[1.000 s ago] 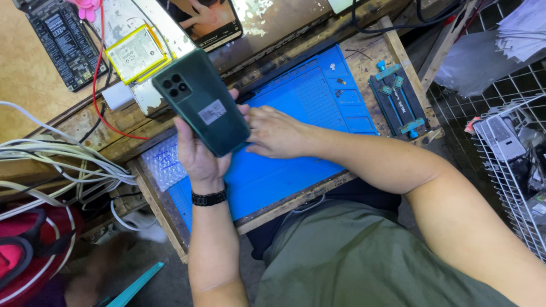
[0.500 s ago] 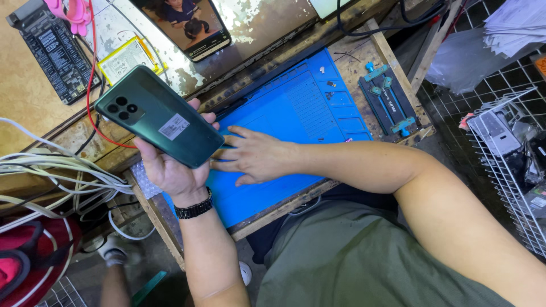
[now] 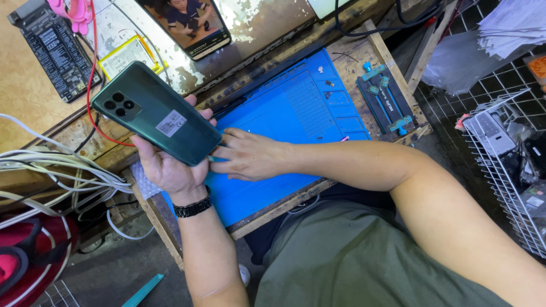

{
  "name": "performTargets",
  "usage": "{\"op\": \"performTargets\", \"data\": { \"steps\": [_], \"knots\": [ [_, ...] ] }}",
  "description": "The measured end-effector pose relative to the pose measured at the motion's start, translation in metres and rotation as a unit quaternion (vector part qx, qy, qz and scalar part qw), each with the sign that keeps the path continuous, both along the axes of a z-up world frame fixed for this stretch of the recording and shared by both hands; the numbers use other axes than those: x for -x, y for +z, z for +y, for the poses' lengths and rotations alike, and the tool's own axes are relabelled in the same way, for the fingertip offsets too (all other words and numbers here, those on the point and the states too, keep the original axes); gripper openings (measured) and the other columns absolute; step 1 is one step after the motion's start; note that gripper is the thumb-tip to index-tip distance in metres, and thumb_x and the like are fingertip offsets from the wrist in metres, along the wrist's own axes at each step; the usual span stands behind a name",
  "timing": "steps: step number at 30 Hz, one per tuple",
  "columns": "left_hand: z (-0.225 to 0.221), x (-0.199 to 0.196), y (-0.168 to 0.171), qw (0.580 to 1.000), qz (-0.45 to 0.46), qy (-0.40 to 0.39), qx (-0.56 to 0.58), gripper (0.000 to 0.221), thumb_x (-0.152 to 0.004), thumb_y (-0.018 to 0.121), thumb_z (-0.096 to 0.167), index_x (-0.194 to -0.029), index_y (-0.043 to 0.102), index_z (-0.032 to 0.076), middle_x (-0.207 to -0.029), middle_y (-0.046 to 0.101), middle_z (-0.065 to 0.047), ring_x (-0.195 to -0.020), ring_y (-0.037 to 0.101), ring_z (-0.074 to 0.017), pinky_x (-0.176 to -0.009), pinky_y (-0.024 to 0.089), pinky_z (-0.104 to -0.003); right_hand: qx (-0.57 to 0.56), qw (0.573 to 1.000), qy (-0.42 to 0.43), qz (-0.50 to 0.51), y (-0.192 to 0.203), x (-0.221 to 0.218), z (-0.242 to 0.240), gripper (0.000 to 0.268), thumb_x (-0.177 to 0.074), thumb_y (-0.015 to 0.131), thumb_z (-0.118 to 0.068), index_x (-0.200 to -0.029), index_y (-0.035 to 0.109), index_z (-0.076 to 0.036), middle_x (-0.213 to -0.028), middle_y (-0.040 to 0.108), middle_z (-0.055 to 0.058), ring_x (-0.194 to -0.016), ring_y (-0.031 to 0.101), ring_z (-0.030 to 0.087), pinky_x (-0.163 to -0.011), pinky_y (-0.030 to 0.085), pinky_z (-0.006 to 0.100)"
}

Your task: The person holds a green smartphone and uses a metal prying tool to carefully separate the screen from the frame. They work along the edges of the device on a blue work mat, attempting to open the phone for repair.

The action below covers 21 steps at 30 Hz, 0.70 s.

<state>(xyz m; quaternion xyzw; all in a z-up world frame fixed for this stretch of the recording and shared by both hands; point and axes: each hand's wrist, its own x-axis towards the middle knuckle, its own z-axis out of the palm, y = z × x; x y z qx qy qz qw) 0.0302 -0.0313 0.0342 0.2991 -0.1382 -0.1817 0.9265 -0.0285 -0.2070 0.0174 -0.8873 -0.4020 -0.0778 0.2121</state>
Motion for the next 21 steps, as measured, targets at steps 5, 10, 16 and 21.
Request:
{"op": "performTargets", "data": {
  "steps": [5, 10, 16, 21],
  "knots": [
    [0.003, 0.000, 0.001, 1.000, -0.021, -0.003, 0.010, 0.079, -0.108, 0.039, 0.065, -0.160, 0.037, 0.006, -0.147, 0.055, -0.028, -0.120, 0.064, -0.0425, -0.100, 0.055, -0.054, -0.088, 0.995, 0.041, -0.025, -0.007, -0.009, 0.006, 0.061, -0.082, 0.075, -0.026, -0.135, 0.055, -0.003, -0.139, 0.055, 0.017, -0.136, 0.047, 0.039, -0.118, 0.035, 0.053],
    [0.002, -0.001, -0.001, 1.000, -0.009, -0.006, 0.010, 0.080, -0.107, 0.038, 0.066, -0.161, 0.036, 0.007, -0.148, 0.054, -0.027, -0.122, 0.064, -0.0428, -0.102, 0.055, -0.054, -0.058, 0.995, 0.020, 0.080, -0.011, -0.008, 0.005, 0.063, -0.083, 0.076, -0.027, -0.135, 0.055, 0.000, -0.136, 0.056, 0.024, -0.133, 0.049, 0.043, -0.116, 0.035, 0.050],
    [0.002, 0.000, 0.002, 1.000, -0.009, 0.003, 0.020, 0.077, -0.108, 0.038, 0.064, -0.161, 0.037, 0.008, -0.148, 0.054, -0.028, -0.123, 0.063, -0.0423, -0.103, 0.055, -0.053, -0.044, 0.998, -0.039, -0.004, -0.024, -0.005, 0.005, 0.046, -0.090, 0.068, -0.023, -0.127, 0.060, 0.002, -0.135, 0.057, 0.025, -0.131, 0.051, 0.042, -0.117, 0.036, 0.051],
    [0.002, 0.000, 0.003, 1.000, -0.016, 0.007, 0.016, 0.076, -0.108, 0.038, 0.063, -0.160, 0.037, 0.008, -0.148, 0.055, -0.026, -0.123, 0.064, -0.0412, -0.103, 0.054, -0.052, -0.044, 0.992, -0.107, -0.056, -0.016, -0.012, -0.003, 0.022, -0.092, 0.060, -0.017, -0.105, 0.066, 0.000, -0.126, 0.061, 0.020, -0.124, 0.057, 0.037, -0.113, 0.042, 0.048]
  ]
}}
